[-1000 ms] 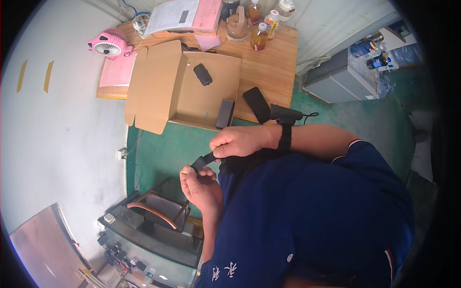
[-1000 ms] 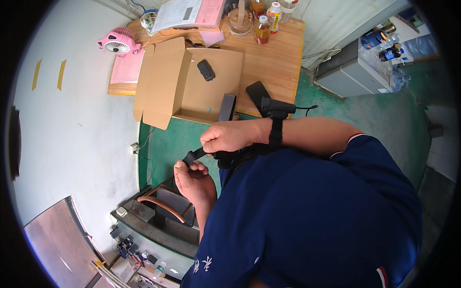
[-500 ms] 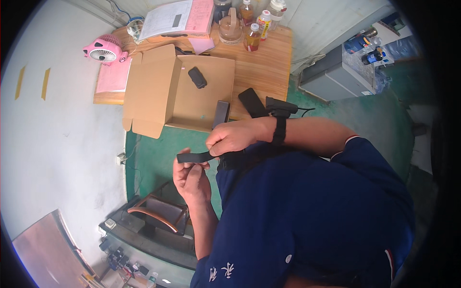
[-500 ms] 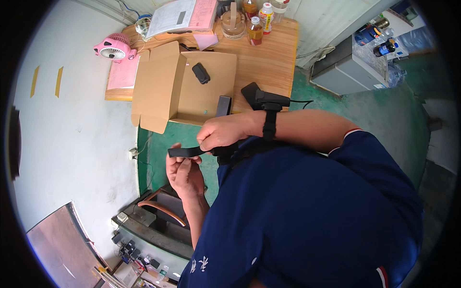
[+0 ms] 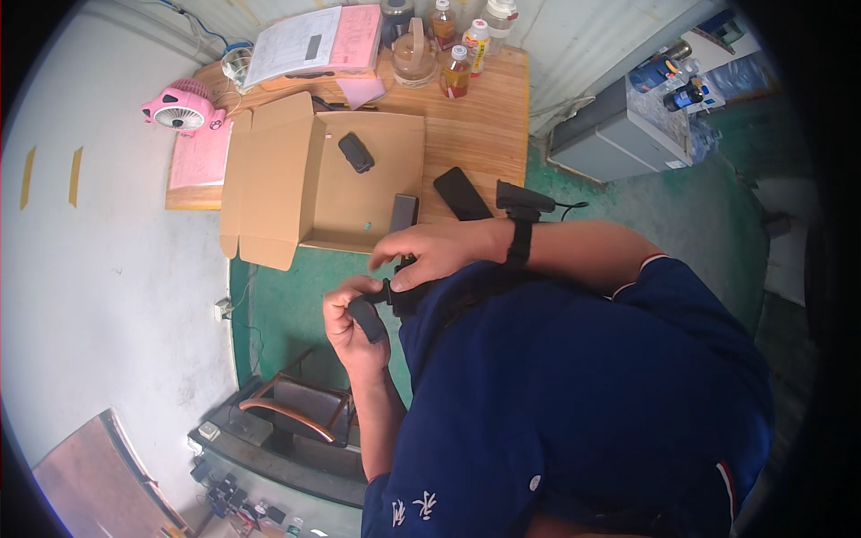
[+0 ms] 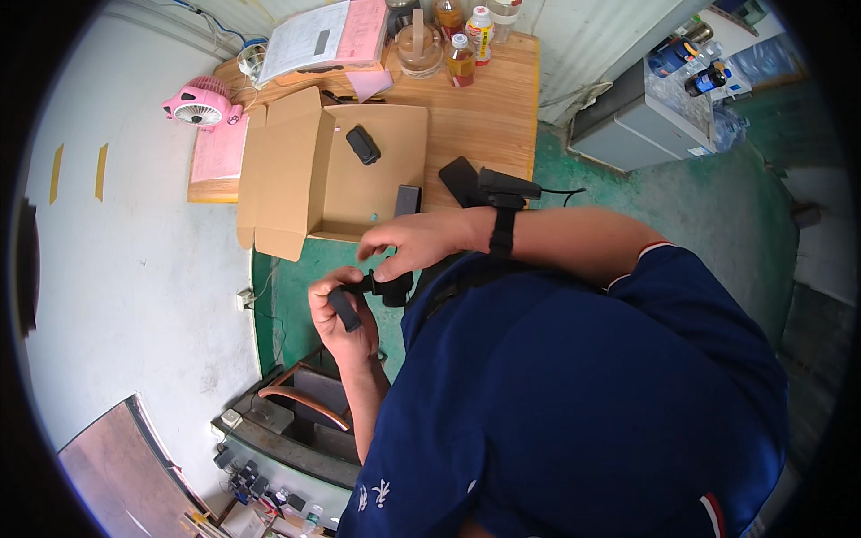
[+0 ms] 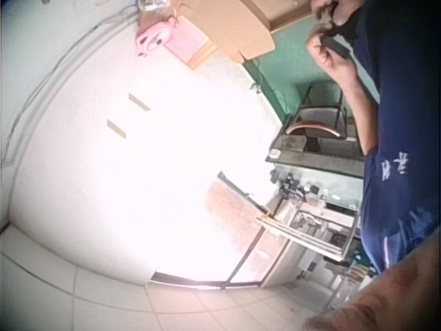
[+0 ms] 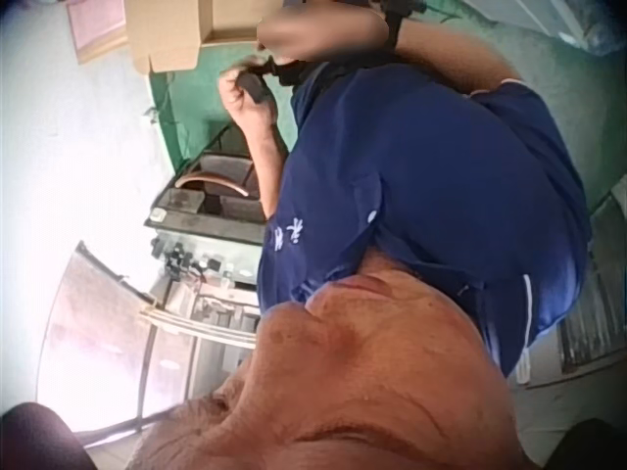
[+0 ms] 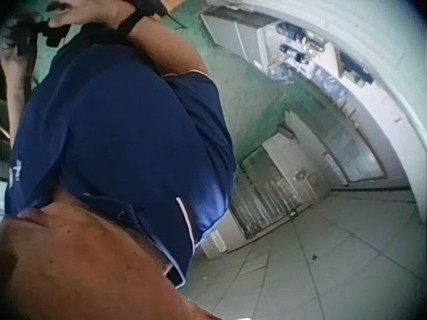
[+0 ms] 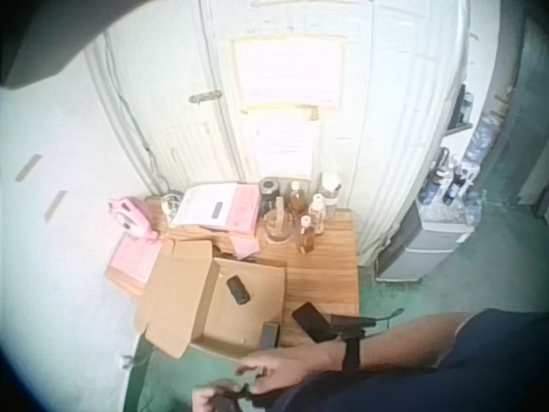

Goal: Attaching electronic wearable sensors to the arms using velcro straps and connecting the cables.

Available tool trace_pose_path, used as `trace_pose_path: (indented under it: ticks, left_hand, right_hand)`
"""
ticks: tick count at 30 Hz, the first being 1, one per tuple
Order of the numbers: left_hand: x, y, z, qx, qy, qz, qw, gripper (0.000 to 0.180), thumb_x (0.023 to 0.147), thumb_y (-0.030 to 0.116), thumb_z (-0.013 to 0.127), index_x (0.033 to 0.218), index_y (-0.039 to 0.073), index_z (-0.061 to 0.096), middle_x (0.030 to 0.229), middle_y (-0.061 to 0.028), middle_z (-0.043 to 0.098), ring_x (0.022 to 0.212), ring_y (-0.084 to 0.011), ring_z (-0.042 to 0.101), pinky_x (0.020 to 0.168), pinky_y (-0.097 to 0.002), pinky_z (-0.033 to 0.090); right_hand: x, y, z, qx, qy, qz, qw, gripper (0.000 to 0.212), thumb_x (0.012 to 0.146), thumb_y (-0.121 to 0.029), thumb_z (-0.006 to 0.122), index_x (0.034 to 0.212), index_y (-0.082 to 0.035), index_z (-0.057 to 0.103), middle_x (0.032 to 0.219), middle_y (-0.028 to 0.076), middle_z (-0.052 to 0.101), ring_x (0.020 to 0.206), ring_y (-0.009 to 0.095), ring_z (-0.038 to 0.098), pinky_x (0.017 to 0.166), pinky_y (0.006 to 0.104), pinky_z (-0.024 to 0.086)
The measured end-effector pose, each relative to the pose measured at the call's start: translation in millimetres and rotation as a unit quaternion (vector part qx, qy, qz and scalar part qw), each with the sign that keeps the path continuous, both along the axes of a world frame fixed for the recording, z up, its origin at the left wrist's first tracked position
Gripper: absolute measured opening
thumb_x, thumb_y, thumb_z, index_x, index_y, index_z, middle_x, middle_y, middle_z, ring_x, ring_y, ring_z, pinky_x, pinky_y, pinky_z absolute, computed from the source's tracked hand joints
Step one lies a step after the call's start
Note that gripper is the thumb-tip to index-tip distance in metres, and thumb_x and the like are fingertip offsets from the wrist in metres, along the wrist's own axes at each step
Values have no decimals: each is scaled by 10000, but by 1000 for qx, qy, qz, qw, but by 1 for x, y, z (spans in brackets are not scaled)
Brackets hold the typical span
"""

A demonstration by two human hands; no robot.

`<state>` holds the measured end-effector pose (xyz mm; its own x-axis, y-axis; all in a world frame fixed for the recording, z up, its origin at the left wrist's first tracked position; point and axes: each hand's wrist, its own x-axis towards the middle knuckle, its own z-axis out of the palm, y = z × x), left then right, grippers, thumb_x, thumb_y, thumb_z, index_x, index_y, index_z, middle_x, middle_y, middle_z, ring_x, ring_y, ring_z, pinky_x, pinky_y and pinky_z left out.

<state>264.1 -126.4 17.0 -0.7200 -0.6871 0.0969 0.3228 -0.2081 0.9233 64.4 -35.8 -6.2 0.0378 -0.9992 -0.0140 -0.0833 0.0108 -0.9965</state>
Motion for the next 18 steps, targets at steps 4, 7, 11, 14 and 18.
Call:
trace_pose_path:
  ticks: [4, 7, 11, 14, 18]
  left_hand:
    - [-6, -6, -4, 58, 47, 54, 996, 137, 1029, 144, 636, 1138, 107, 562, 980, -102, 670, 978, -203, 606, 904, -364, 463]
    - [-15, -3, 11, 127, 28, 92, 987, 105, 1033, 156, 633, 1096, 101, 570, 942, -73, 642, 946, -186, 580, 899, -362, 439]
    - [-19, -1, 12, 87, -5, 114, 990, 124, 1066, 209, 584, 1055, 86, 570, 880, -60, 587, 915, -182, 549, 879, -358, 433]
    - [-10, -10, 0, 37, -13, 89, 995, 182, 1073, 248, 578, 1031, 71, 564, 868, -58, 574, 900, -178, 539, 874, -362, 433]
    - [-17, -5, 14, 48, -10, 86, 995, 205, 1063, 267, 606, 1026, 69, 569, 877, -60, 607, 891, -174, 556, 844, -366, 429]
  right_hand:
    - [0, 10, -1, 83, 46, -74, 993, 405, 952, -298, 683, 1181, 36, 663, 1011, 143, 724, 962, 251, 697, 832, 377, 535]
    - [-4, 8, 34, 242, 17, -51, 969, 386, 942, -281, 682, 1153, 43, 670, 977, 146, 729, 946, 247, 703, 811, 372, 543]
    - [-8, 5, 16, 274, -52, -67, 958, 352, 958, -310, 695, 1121, 2, 675, 903, 82, 705, 870, 161, 679, 776, 297, 525]
    - [-11, 6, 1, 115, 8, -108, 987, 307, 963, -278, 685, 1096, -2, 685, 889, 65, 698, 852, 158, 670, 759, 310, 522]
    - [-3, 4, 1, 61, -7, -127, 990, 292, 939, -262, 689, 1034, 13, 707, 896, 133, 728, 801, 226, 693, 714, 367, 536]
